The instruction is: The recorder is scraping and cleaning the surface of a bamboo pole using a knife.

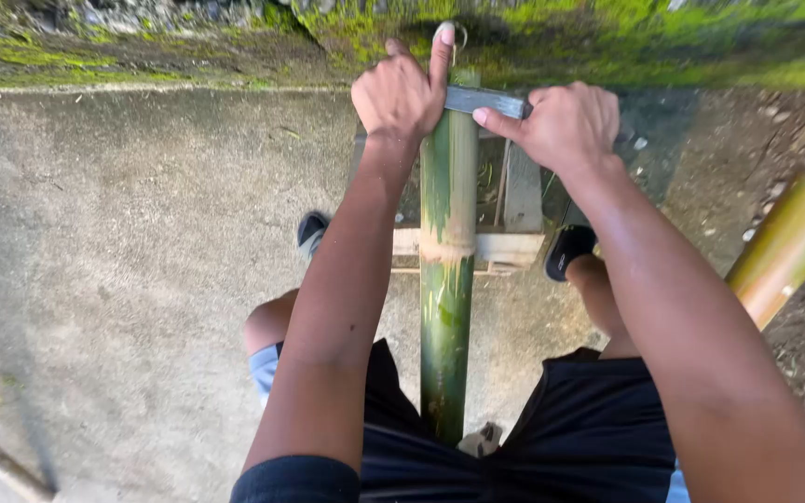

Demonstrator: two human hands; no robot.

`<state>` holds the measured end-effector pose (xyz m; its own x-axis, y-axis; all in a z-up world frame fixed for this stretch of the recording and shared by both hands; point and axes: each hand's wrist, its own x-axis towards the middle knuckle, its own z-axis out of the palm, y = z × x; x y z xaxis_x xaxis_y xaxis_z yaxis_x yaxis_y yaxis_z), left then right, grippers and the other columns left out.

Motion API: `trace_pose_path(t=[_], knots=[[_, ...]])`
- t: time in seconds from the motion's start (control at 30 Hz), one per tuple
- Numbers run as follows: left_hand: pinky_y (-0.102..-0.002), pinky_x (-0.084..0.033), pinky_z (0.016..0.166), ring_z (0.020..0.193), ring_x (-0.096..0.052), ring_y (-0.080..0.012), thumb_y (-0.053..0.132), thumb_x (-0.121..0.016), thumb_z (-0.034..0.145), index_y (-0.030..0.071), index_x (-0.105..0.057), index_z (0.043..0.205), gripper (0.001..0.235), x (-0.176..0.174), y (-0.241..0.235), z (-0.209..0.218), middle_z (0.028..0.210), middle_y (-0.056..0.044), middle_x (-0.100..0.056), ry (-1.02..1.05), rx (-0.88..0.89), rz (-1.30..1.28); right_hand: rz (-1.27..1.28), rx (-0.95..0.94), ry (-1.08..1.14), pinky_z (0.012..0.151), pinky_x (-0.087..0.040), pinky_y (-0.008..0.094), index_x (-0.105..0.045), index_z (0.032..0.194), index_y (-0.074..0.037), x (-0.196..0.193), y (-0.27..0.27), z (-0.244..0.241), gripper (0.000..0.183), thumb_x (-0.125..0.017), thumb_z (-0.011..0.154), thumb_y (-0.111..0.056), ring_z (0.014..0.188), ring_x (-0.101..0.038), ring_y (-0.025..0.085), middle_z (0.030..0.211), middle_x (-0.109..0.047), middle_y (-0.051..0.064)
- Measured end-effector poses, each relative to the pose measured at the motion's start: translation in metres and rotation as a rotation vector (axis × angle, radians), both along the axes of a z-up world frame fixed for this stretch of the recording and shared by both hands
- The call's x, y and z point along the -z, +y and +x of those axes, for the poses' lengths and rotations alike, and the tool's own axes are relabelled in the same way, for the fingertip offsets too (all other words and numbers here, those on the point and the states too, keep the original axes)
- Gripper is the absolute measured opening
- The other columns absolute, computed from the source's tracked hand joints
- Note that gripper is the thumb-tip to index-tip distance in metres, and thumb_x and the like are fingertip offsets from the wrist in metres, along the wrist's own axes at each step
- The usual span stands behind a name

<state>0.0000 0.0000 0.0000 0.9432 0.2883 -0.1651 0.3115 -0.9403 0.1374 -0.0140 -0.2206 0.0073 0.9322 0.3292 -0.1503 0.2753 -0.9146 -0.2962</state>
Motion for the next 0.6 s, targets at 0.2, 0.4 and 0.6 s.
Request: trace_pose_path(t=[0.2,0.4,0.6], knots=[[-0.041,-0.056,0.056,0.067,-0.075,-0.0282,0.079,-0.013,0.096,0.0,-0.065,0.098,0.094,-0.004,0.005,0.022,0.07,-0.015,-0.071,0.062,-0.019,0.007,0.003,0.054,0.085,0.049,-0.04,0.043,-0.059,0.051,-0.014,-0.02,0.012,0.018,0.086,-0.059,0.076,-0.096,0.038,-0.046,0.02,0.041,-0.044,0.0],[-0.037,-0.049,0.044,0.053,-0.067,-0.0174,0.077,-0.012,0.098,0.005,-0.061,0.104,0.087,-0.037,-0.006,-0.035,0.06,-0.004,-0.064,0.189,0.077,-0.017,-0.056,-0.016,0.165,0.035,-0.029,0.035,-0.056,0.052,-0.016,-0.014,-0.003,-0.039,0.08,-0.052,0.086,-0.088,0.032,-0.036,0.012,0.04,-0.04,-0.004],[-0.039,-0.051,0.042,0.051,-0.069,-0.0225,0.075,-0.018,0.095,-0.011,-0.048,0.139,0.101,-0.034,-0.017,-0.121,0.06,-0.01,-0.07,0.242,0.05,-0.047,-0.041,-0.073,0.13,0.035,-0.032,0.035,-0.06,0.053,-0.016,-0.009,-0.02,-0.119,0.077,-0.053,0.082,-0.087,0.03,-0.04,0.014,0.037,-0.041,-0.002]])
